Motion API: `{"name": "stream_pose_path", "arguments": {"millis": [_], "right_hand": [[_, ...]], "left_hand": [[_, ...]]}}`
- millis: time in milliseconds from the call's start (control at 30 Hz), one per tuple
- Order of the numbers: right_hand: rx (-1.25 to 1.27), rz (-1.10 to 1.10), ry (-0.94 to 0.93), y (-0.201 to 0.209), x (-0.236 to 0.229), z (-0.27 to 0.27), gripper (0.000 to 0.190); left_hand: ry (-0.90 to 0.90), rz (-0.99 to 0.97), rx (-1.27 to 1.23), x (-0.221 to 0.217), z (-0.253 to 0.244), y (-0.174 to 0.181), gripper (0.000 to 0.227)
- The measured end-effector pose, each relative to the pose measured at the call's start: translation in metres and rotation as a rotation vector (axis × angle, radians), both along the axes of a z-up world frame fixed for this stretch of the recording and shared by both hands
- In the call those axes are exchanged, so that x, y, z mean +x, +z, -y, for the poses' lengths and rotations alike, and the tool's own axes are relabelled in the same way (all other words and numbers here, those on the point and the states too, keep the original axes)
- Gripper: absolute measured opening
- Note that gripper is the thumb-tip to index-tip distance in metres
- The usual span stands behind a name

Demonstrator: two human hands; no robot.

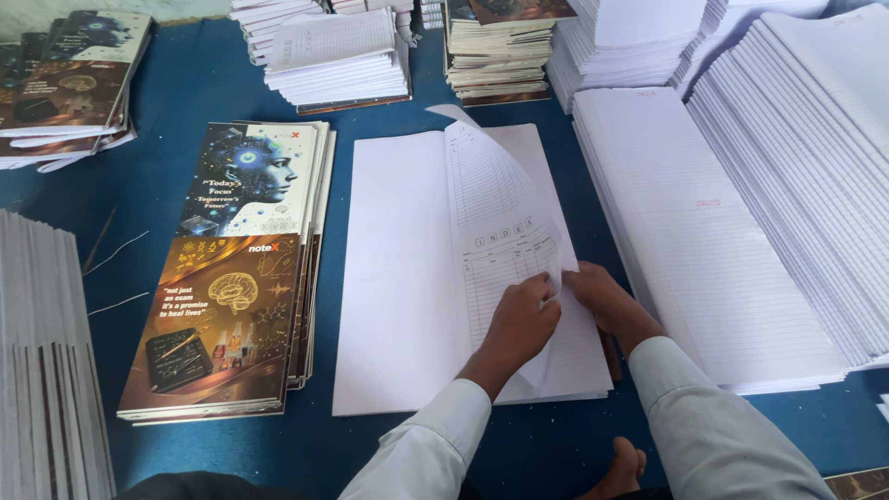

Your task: The person assembles notebooks by inserting loose lined paper and index sheets into printed covers. They repeatedly pick up a cover, insert the paper stack, and place the completed notebook onto a growing pile.

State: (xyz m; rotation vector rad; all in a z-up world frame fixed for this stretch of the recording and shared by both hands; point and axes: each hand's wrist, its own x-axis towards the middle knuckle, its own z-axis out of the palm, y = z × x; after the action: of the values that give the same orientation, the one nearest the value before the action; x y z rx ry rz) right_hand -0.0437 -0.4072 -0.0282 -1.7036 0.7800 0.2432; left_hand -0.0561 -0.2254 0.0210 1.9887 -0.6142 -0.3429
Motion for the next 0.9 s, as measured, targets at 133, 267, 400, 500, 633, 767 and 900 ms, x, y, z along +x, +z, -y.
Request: {"name": "stream_pose_path", "arguments": {"millis": [133, 267, 400, 500, 633, 767, 900], "right_hand": [[0.021, -0.098, -0.066, -0.007, 0.002, 0.004, 0.061], [0.174, -0.003, -0.088, 0.007, -0.001, -0.005, 0.083], [0.214, 0.090, -0.003, 0.039, -0.012, -0.020, 0.092], [0.236, 0.121, 0.050, 0.059, -0.023, -0.028, 0.095], [0.151, -0.106, -0.069, 0.061, -0.019, -0.034, 0.079], [0.105, -0.086, -0.025, 0.025, -0.008, -0.018, 0.054], [0.092, -0.035, -0.045, -0.002, -0.003, -0.005, 0.035]], "left_hand": [[-0.021, -0.005, 0.038, -0.002, 0.003, -0.005, 0.032], [-0.064, 0.056, 0.135, -0.006, 0.006, -0.010, 0.028], [-0.069, 0.138, 0.279, -0.013, 0.018, -0.017, 0.028], [-0.108, 0.171, 0.389, -0.016, 0.023, -0.013, 0.031], [-0.177, 0.081, 0.481, -0.019, 0.024, -0.006, 0.048], [-0.127, -0.023, 0.358, -0.014, 0.018, -0.011, 0.052], [-0.072, -0.238, 0.223, -0.004, 0.009, -0.016, 0.041]]}}
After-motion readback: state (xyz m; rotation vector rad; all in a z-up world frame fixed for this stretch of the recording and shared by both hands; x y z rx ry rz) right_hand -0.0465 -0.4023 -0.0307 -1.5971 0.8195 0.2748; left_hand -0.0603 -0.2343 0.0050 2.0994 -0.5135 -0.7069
